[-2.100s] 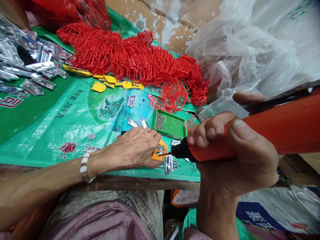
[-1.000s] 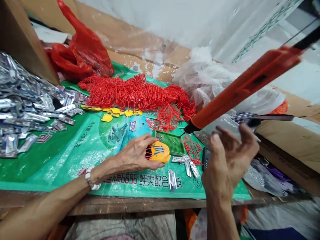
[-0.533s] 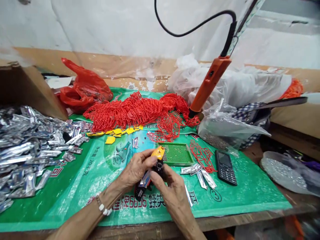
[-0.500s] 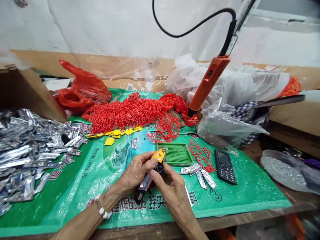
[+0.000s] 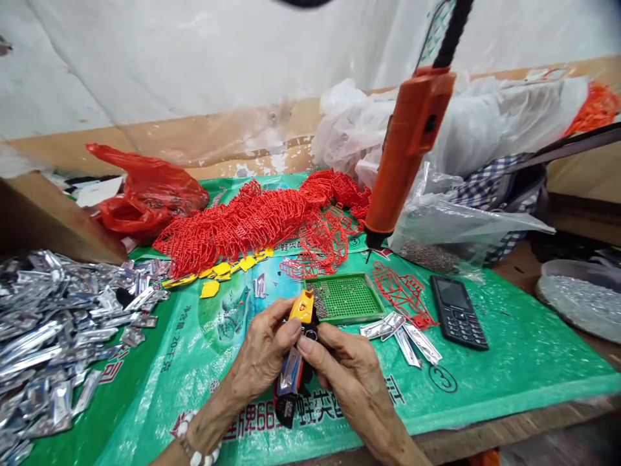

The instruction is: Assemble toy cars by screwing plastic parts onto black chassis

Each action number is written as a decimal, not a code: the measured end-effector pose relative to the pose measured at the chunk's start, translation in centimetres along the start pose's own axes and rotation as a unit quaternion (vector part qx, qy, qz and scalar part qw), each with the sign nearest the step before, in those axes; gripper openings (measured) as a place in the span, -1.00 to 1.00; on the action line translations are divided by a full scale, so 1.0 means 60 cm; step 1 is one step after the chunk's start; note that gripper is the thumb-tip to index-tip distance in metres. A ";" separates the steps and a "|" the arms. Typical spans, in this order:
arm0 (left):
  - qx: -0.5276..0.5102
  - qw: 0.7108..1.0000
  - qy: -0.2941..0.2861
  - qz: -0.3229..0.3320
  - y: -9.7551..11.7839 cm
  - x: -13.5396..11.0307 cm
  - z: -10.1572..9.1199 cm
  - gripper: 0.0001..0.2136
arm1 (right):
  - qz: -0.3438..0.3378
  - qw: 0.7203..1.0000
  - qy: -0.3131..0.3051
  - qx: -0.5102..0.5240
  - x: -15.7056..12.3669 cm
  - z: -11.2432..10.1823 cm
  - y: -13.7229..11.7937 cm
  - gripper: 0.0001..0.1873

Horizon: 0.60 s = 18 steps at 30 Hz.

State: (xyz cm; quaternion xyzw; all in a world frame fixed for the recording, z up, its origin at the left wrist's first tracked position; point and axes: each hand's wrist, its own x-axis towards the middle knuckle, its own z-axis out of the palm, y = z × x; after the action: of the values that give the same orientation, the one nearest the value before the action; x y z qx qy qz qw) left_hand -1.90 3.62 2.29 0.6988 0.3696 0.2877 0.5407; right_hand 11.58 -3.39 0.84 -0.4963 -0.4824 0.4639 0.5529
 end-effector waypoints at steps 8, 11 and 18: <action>0.064 0.998 -0.021 0.008 0.012 0.003 -0.006 -0.60 | 0.020 0.999 -0.001 0.044 0.003 -0.004 0.008 -0.51; 0.060 0.997 -0.041 -0.005 0.017 0.004 -0.005 -0.60 | 0.028 0.998 -0.006 0.061 0.001 -0.006 0.012 -0.54; 0.080 0.996 0.048 -0.014 0.021 -0.002 -0.042 -0.59 | 0.019 0.999 0.026 -0.007 -0.016 -0.033 -0.016 -0.50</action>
State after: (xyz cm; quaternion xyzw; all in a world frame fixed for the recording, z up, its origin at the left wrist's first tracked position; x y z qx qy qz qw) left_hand -3.75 4.71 4.17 0.7195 0.4270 0.2831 0.4689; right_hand 13.48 -4.63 1.65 -0.5216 -0.4613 0.4578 0.5528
